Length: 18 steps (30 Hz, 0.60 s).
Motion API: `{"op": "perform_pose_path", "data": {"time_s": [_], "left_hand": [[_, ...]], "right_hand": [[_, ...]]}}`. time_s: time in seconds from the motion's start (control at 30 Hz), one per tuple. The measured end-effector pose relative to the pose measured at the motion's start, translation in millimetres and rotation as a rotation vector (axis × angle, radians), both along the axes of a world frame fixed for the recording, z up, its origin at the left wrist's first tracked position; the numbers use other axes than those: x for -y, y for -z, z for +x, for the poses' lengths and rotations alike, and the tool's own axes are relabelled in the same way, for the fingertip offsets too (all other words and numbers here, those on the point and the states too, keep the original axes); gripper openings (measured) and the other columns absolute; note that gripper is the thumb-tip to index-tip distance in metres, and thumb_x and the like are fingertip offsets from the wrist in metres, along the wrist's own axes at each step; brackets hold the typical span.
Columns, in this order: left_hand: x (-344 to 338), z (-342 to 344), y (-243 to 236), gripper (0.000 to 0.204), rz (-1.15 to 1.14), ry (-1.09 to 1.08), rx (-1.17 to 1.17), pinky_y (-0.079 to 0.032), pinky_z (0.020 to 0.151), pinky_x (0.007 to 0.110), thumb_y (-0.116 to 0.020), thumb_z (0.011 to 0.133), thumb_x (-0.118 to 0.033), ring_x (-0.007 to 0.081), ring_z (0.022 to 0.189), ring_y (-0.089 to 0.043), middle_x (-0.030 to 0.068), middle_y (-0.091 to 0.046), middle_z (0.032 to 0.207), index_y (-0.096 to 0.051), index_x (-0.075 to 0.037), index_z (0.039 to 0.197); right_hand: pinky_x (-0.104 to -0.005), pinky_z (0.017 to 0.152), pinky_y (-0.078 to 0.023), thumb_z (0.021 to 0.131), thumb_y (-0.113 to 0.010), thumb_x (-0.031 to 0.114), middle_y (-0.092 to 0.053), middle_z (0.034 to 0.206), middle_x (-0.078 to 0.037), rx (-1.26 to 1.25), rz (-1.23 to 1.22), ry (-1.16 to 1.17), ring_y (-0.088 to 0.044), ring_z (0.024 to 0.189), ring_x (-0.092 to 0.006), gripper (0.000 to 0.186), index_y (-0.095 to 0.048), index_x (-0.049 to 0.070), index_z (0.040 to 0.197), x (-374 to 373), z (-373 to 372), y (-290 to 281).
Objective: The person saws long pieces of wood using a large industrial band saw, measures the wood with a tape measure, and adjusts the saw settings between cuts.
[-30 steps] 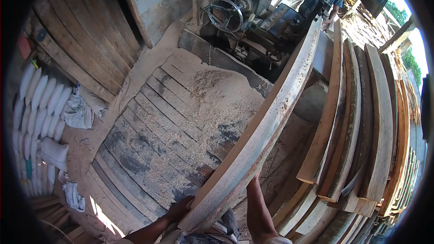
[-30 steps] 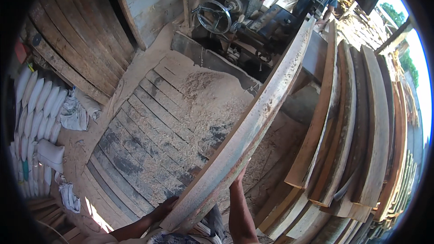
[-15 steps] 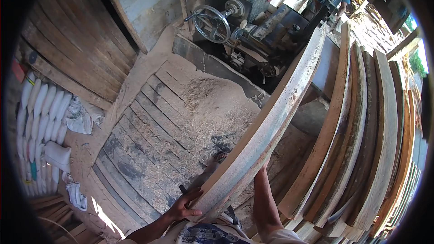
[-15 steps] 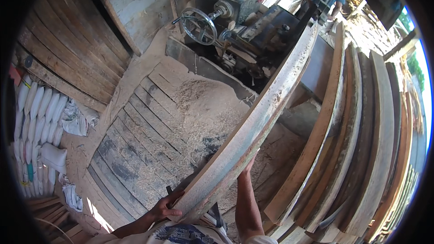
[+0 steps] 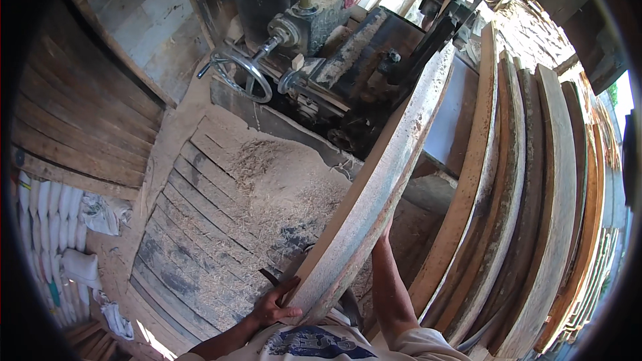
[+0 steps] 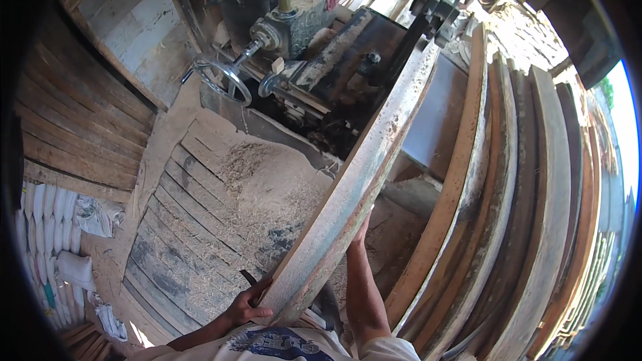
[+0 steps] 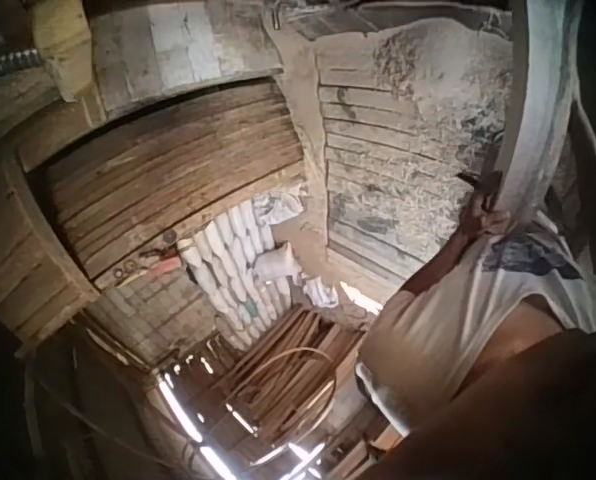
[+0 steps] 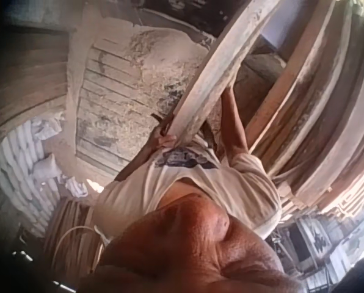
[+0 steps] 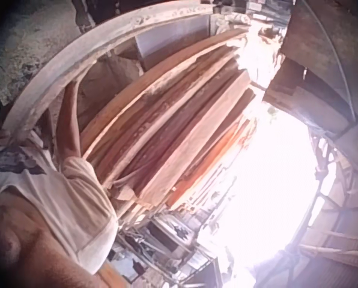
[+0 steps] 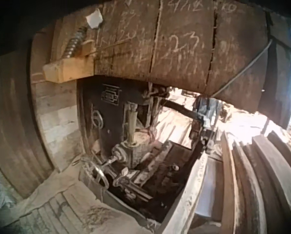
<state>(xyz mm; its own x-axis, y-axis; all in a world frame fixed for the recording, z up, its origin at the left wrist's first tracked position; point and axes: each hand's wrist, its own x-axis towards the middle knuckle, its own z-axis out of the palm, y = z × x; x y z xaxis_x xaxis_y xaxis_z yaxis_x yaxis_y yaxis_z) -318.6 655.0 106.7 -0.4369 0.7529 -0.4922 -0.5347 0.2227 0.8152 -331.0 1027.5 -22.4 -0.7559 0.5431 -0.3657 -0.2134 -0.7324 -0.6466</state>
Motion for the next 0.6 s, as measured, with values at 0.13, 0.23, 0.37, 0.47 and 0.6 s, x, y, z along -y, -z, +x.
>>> {"op": "perform_pose_path", "data": {"time_s": [0.13, 0.23, 0.37, 0.47, 0.6], "left_hand": [[-56.1, -39.3, -4.4, 0.088, 0.01, 0.05, -0.022, -0.025, 0.112, 0.036, -0.08, 0.076, -0.027, 0.0268, 0.138, -0.03, 0.0197, -0.033, 0.148, -0.032, 0.003, 0.143], [-93.9, -69.4, -13.3, 0.09, -0.009, 0.097, -0.039, -0.028, 0.111, 0.036, -0.08, 0.076, -0.03, 0.0272, 0.137, -0.033, 0.0197, -0.035, 0.147, -0.031, 0.003, 0.143], [-134.1, -106.4, -25.5, 0.095, 0.052, 0.199, -0.085, -0.032, 0.11, 0.037, -0.081, 0.073, -0.039, 0.0267, 0.134, -0.037, 0.0192, -0.039, 0.144, -0.032, 0.001, 0.144], [-150.9, -131.2, -19.5, 0.093, -0.034, 0.322, -0.386, -0.037, 0.106, 0.035, -0.083, 0.067, -0.042, 0.0253, 0.129, -0.045, 0.0153, -0.048, 0.137, -0.039, -0.005, 0.141], [-192.8, -149.2, -5.6, 0.051, -0.088, 0.208, -0.84, -0.052, 0.08, 0.032, -0.086, 0.065, -0.03, 0.0234, 0.092, -0.065, 0.0102, -0.066, 0.1, -0.063, -0.008, 0.105]], "right_hand": [[-0.0412, 0.103, -0.037, 0.096, -0.029, 0.062, -0.045, 0.138, -0.01, 0.098, 0.032, 0.033, -0.047, 0.122, -0.0265, 0.073, -0.032, 0.009, 0.145, -40.1, -29.0, -30.1], [-0.0397, 0.103, -0.037, 0.097, -0.029, 0.061, -0.048, 0.136, -0.011, 0.139, 0.104, 0.01, -0.048, 0.121, -0.0251, 0.072, -0.035, 0.006, 0.143, -68.5, -40.0, -41.1], [-0.0389, 0.103, -0.037, 0.097, -0.033, 0.058, -0.051, 0.133, -0.012, 0.196, 0.186, -0.115, -0.049, 0.12, -0.024, 0.071, -0.038, 0.004, 0.142, -106.5, -15.6, -38.8], [-0.0397, 0.102, -0.038, 0.093, -0.053, 0.047, -0.054, 0.129, -0.014, 0.408, 0.445, -0.449, -0.051, 0.118, -0.0233, 0.061, -0.05, 0.001, 0.133, -116.9, 13.5, -73.6], [-0.0411, 0.107, -0.034, 0.077, -0.076, 0.039, -0.048, 0.137, -0.022, 0.41, 0.859, -0.952, -0.043, 0.131, -0.0315, 0.071, -0.052, 0.002, 0.133, -121.4, 29.0, -127.2]]}}
